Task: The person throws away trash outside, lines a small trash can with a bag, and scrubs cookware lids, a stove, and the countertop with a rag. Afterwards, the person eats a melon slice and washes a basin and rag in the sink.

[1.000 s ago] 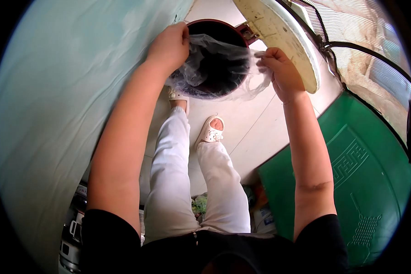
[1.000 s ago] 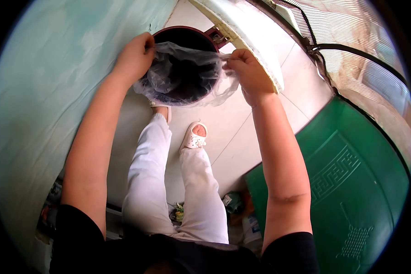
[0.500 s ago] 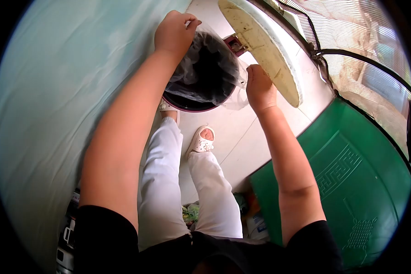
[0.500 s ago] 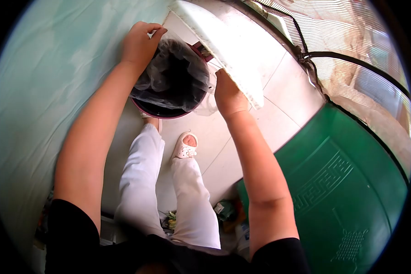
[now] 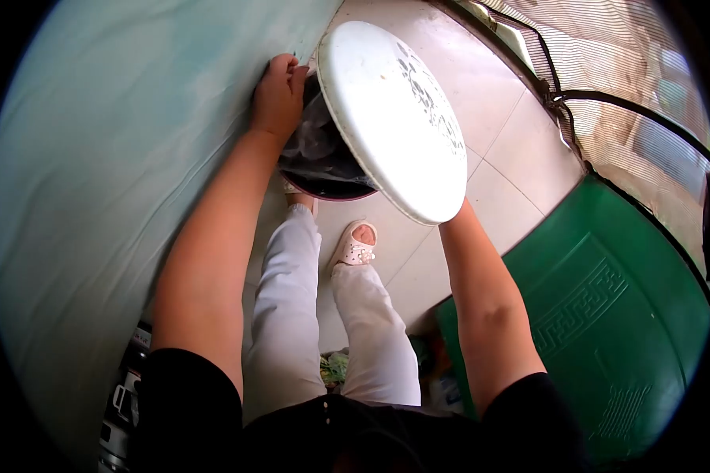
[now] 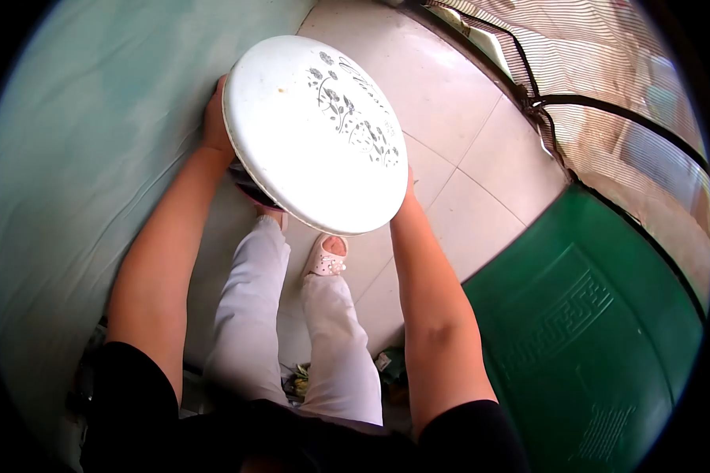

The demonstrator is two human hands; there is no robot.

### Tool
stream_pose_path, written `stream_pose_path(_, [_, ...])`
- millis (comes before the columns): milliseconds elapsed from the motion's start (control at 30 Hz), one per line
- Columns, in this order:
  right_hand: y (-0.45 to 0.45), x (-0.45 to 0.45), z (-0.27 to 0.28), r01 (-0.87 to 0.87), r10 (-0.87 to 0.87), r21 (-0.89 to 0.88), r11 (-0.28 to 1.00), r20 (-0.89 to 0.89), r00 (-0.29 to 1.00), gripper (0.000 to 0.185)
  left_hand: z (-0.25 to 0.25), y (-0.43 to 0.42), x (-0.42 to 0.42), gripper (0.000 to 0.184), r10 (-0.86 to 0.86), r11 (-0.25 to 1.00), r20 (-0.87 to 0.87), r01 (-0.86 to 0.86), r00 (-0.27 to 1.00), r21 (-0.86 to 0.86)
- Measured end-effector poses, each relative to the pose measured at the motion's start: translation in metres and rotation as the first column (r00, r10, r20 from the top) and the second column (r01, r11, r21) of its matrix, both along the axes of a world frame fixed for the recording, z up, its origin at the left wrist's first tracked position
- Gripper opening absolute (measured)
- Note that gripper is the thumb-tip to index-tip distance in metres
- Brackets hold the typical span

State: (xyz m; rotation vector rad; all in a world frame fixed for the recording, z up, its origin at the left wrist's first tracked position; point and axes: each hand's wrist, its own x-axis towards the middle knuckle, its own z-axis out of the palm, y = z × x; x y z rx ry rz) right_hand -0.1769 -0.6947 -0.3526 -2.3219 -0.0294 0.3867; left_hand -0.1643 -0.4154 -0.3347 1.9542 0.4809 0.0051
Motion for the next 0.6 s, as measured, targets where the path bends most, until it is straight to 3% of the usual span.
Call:
stream_pose_path(67, [-0.017,-0.020,0.003,0.122,-0.112,0.106,0.987,-0.094,0.989,0.021,0.018,-0.001,-0.011,0.025,-0.107,0.959,0.125,0.070,0.986,0.273])
stream_pose_path(133, [-0.042,-0.046,0.014,0.341,-0.303,0.185,0.922,-0.209,0.930,0.024,0.053,-0.005,-0.028,0.027,-0.172,0.888,0.294,0.019,0.940,0.459])
stream_pose_path(167, [-0.052,-0.062,0.026,0.407,-0.363,0.173,0.897,-0.238,0.901,0.025,0.062,-0.005,-0.042,0.030,-0.272,0.835,0.251,0.099,0.929,0.542])
stream_pose_path(200, [-0.038,-0.063,0.064,0.213,-0.223,-0.099,0.972,-0.104,0.969,0.022,0.071,-0.006,-0.055,0.034,-0.368,0.768,0.201,0.174,0.908,0.617])
stream_pose_path(233, [-0.029,-0.070,0.088,0.087,-0.107,-0.123,0.989,-0.168,0.980,0.021,0.079,-0.009,-0.066,0.034,-0.366,0.769,0.199,0.174,0.909,0.615])
stream_pose_path(267, [-0.019,-0.075,0.103,-0.041,0.007,-0.139,0.989,-0.235,0.972,0.020,0.084,-0.010,-0.076,0.036,-0.497,0.722,0.125,0.330,0.858,0.608])
stream_pose_path(300, [-0.004,-0.077,0.114,-0.172,0.165,-0.144,0.974,-0.060,0.984,0.023,0.088,-0.012,-0.084,0.039,-0.620,0.652,0.053,0.476,0.783,0.590])
stream_pose_path(333, [0.009,-0.078,0.122,-0.295,0.317,-0.171,0.940,0.115,0.942,0.026,0.089,-0.014,-0.088,0.039,-0.619,0.653,0.050,0.478,0.784,0.588])
stream_pose_path(367, [0.019,-0.074,0.122,-0.378,0.421,-0.242,0.894,0.166,0.891,0.028,0.089,-0.018,-0.093,0.038,-0.625,0.607,-0.010,0.494,0.780,0.622])
stream_pose_path(467, [0.034,-0.061,0.105,-0.434,0.499,-0.348,0.831,0.121,0.858,0.028,0.082,-0.020,-0.104,0.034,-0.624,0.548,-0.074,0.503,0.778,0.669])
stream_pose_path(600, [0.030,-0.061,0.088,-0.429,0.490,-0.317,0.846,0.146,0.859,0.019,0.069,-0.024,-0.119,0.023,-0.644,0.530,-0.060,0.501,0.763,0.684])
